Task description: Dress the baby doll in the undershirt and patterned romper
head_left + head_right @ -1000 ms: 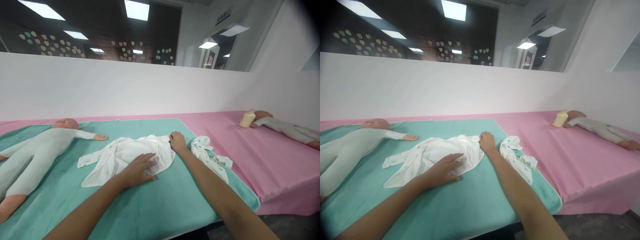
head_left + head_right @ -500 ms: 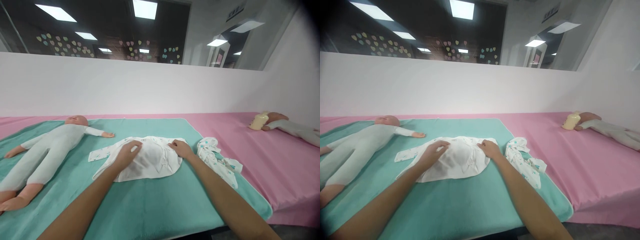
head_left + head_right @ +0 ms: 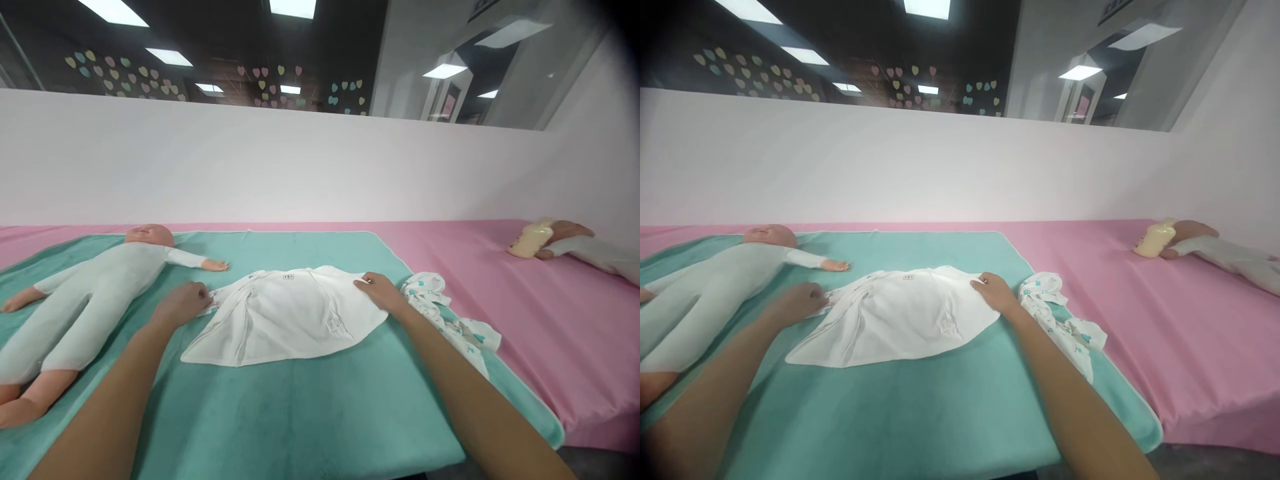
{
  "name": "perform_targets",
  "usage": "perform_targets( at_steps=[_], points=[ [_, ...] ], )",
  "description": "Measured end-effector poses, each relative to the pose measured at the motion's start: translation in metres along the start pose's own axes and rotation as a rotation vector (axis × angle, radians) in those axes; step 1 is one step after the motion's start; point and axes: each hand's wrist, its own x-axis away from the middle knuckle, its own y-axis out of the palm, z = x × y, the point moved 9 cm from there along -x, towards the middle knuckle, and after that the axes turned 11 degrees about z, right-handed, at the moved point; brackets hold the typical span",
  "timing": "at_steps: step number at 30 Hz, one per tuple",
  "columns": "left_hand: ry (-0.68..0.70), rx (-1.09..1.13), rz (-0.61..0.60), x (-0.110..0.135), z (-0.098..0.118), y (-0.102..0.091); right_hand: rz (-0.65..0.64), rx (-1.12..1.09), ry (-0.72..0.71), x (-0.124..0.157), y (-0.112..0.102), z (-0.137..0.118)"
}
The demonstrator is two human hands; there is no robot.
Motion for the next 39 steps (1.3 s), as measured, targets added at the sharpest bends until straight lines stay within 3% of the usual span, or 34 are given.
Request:
perform_targets(
  at_steps=[2,5,8,10,13,16,19,22,26,30,32,35,39],
  points=[
    [-0.010,-0.057,0.024,0.002,0.005,-0.002,-0.018,0.120,0.006,0.001,0.003,0.006],
    [0.066,-0.176,0.265,0.004,0.024,-0.025,0.037,0.201,-0.021,0.009,0.005,-0.004],
    [0.123,-0.264,0.466,0.011,0.040,-0.045,0.171,0.211,-0.304,0.028,0.008,-0.055],
    [0.162,-0.213,0.503,0.016,0.054,-0.048,0.146,0.145,-0.506,0.048,0.025,-0.092],
    [0.276,0.006,0.418,0.026,0.089,-0.033,-0.072,0.067,-0.628,0.073,0.063,-0.123],
    [0.477,0.193,0.147,0.049,0.143,0.000,-0.205,0.077,-0.671,0.090,0.083,-0.135],
    [0.650,0.236,-0.057,0.085,0.180,0.015,-0.208,0.075,-0.700,0.106,0.072,-0.141],
    [0.642,0.283,-0.053,0.115,0.175,-0.003,-0.244,-0.001,-0.767,0.137,0.047,-0.145],
    [0.676,0.240,-0.061,0.158,0.138,-0.014,-0.267,-0.101,-0.689,0.167,0.008,-0.117],
    [0.689,0.108,0.108,0.175,0.108,-0.017,-0.062,-0.133,-0.351,0.150,-0.054,-0.040],
    [0.718,0.048,0.180,0.176,0.108,-0.019,0.054,-0.061,-0.182,0.136,-0.090,0.005],
    [0.763,-0.012,0.197,0.174,0.116,-0.021,0.072,0.072,-0.094,0.127,-0.124,0.048],
    [0.822,-0.035,0.155,0.179,0.126,-0.028,0.031,0.114,-0.121,0.141,-0.134,0.055]
  ],
)
